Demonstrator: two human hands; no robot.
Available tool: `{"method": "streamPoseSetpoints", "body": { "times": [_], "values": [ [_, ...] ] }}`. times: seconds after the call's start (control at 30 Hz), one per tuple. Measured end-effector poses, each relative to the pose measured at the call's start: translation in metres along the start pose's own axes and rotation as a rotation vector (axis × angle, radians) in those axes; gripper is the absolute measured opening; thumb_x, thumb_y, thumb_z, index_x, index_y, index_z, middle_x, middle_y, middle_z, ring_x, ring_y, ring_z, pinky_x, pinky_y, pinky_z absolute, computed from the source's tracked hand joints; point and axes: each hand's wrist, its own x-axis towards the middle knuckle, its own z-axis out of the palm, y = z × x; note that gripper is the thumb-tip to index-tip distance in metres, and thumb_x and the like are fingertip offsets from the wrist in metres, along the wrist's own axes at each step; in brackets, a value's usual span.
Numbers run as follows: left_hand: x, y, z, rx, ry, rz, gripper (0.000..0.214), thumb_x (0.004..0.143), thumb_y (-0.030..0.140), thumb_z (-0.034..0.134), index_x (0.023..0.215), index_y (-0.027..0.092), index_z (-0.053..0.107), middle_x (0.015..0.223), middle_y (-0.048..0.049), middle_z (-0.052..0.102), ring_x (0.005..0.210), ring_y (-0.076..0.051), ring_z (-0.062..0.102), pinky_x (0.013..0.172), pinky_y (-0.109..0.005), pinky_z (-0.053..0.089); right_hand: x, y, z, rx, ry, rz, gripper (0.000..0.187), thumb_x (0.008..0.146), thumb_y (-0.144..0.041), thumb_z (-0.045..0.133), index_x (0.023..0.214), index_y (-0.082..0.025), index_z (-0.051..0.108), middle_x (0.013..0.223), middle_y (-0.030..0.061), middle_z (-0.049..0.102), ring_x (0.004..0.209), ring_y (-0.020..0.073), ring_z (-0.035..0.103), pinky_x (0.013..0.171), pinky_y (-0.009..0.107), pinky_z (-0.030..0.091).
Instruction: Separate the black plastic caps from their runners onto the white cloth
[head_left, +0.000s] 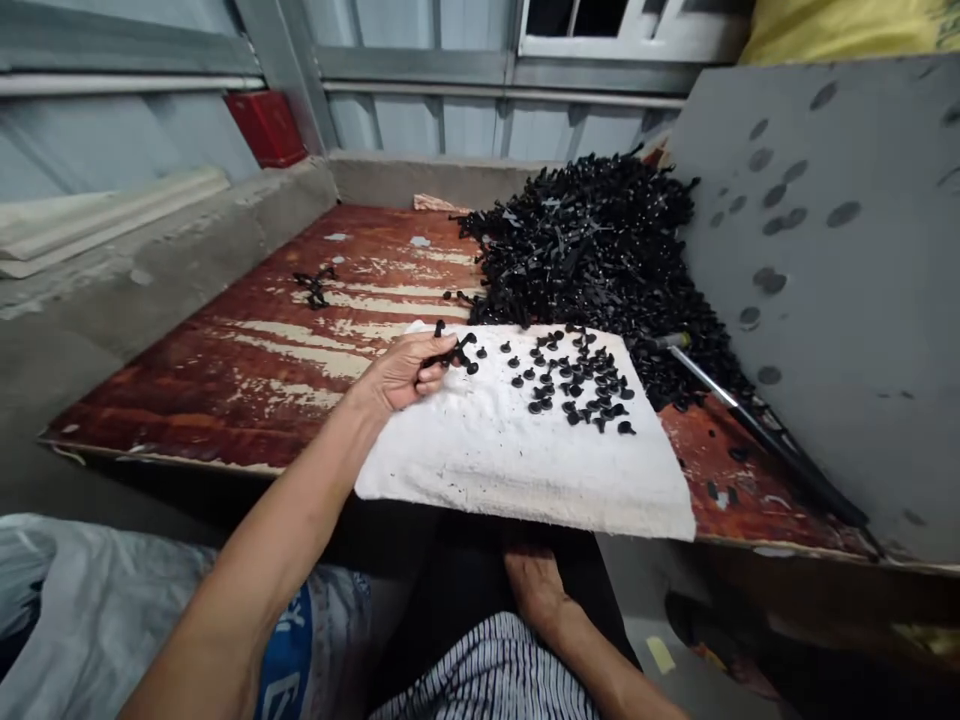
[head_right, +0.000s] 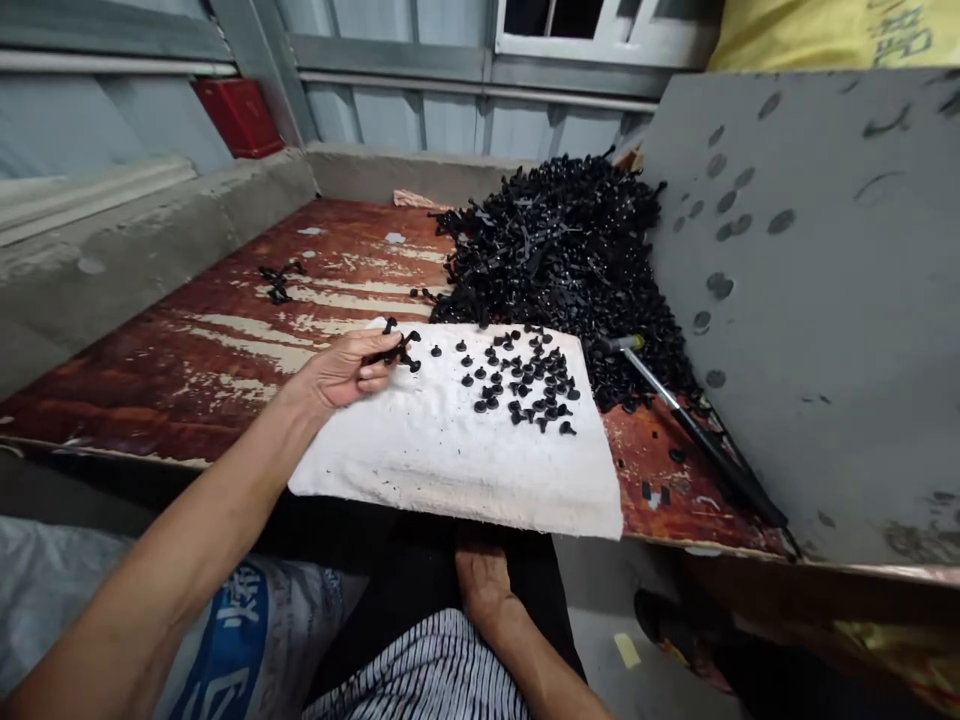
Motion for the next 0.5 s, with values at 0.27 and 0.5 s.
{"method": "streamPoseSetpoints", "body": {
  "times": [0.27, 0.5],
  "values": [
    [0.003, 0.000, -0.005, -0.120, -0.040, -0.046, 0.015, 0.085, 0.008, 0.062, 0.070, 0.009, 0.059, 0.058, -0.0014, 0.062, 0.028, 0.001, 0.034, 0.026, -0.009, 0.021, -0.058, -0.017, -0.086, 0.186, -0.098, -0.153, 0.028, 0.082, -0.005, 0.049, 0.098, -0.023, 0.062, 0.088, -0.0004, 0.069, 0.076, 0.0114, 0.066, 0.070, 0.019, 0.050],
    [0.004, 0.004, -0.009, -0.313, -0.025, -0.064, 0.021, 0.091, 0.010, 0.052, 0.070, 0.012, 0.055, 0.054, -0.0008, 0.061, 0.027, 0.000, 0.031, 0.027, -0.010, 0.019, -0.052, -0.029, -0.222, 0.343, 0.642, -0.450, 0.022, 0.095, -0.014, 0.048, 0.114, -0.022, 0.055, 0.106, 0.0067, 0.062, 0.076, 0.0108, 0.062, 0.065, 0.023, 0.052]
  ]
}}
